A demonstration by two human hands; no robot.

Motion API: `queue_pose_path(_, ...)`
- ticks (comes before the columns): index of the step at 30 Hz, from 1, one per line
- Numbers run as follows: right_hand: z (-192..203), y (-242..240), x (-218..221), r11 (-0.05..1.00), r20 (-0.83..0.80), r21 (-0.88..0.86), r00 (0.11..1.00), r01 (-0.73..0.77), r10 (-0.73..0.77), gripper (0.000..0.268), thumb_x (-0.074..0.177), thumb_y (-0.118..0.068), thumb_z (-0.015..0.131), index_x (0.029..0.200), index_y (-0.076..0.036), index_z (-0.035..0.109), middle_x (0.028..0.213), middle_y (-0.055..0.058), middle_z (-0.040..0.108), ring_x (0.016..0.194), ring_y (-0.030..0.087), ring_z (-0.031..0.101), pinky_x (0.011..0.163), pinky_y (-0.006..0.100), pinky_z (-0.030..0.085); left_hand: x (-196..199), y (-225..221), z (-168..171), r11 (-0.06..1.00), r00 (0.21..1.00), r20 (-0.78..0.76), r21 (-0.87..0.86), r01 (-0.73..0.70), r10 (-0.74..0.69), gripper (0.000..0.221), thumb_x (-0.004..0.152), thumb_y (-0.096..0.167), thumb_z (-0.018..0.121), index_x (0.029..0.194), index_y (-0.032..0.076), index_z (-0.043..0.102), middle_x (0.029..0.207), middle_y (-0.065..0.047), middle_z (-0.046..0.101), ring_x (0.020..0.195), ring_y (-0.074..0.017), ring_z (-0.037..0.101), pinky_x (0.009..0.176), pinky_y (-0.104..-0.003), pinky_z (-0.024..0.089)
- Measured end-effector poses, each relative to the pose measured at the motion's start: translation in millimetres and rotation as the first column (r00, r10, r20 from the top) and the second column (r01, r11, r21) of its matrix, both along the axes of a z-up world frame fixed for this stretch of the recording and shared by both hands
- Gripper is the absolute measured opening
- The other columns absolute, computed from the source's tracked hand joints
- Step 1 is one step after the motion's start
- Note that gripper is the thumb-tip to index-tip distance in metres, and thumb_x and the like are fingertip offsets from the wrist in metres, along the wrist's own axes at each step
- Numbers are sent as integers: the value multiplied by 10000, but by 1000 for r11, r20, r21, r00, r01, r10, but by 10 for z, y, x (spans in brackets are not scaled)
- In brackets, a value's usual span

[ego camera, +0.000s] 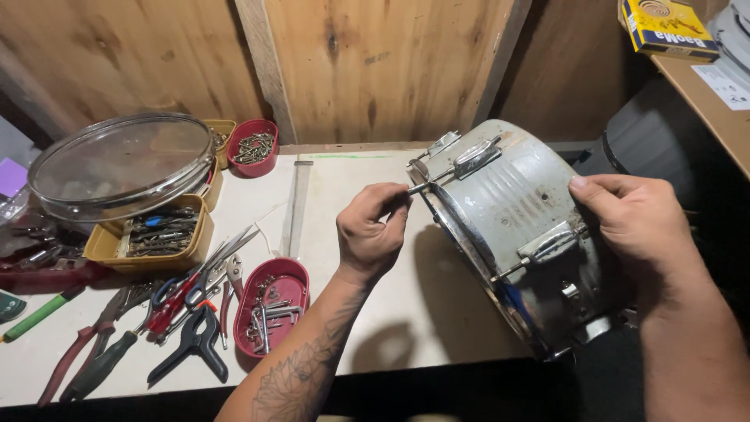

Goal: Inspecting and manipulating a snare drum shell and its hardware on a repair bench

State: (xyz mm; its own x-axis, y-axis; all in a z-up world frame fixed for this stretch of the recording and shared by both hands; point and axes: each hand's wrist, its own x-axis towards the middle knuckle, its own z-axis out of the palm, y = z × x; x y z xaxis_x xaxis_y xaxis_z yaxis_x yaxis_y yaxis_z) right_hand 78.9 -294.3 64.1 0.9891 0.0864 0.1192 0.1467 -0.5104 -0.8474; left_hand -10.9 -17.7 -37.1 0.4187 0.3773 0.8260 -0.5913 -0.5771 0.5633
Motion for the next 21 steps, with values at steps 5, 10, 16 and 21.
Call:
queue_pose_path(5,20,20,-42,996,-11,80,1000,-25,26,208,1021,-212,718,1091,-26,777,919,47,735,781,109,606,693,279,499,-11,57,-66,985,994,107,167,-30,12,134,932,-43,683,1036,38,710,1045,-144,720,946,-264,729,903,-332,593)
queue_pose_path(10,48,40,-91,998,-29,69,999,-10,12,207,1022,-204,709,1083,-19,779,924,63,743,787,127,618,697,297,498,51,111,-182,954,985,168,299,-9,-43,87,999,-6,610,1054,-3,677,1183,-255,668,1079,-389,723,972,-425,618)
queue_pose_path(16,-45,-2,-9,994,-27,83,997,-69,72,230,1009,-205,693,1097,-18,793,937,56,752,799,122,616,702,294,493,81,194,-68,858,954,299,493,-147,-9,99,986,-100,564,906,-88,621,1118,-247,600,1050,-468,656,997,-561,602)
queue_pose_path(21,-90,-30,35,989,-35,125,996,-80,85,222,1026,-194,693,1032,8,783,873,64,727,742,126,605,643,303,502,34,214,-25,802,955,297,572,-172,-7,69,983,-105,591,939,-79,636,1126,-247,615,1046,-488,666,967,-540,614)
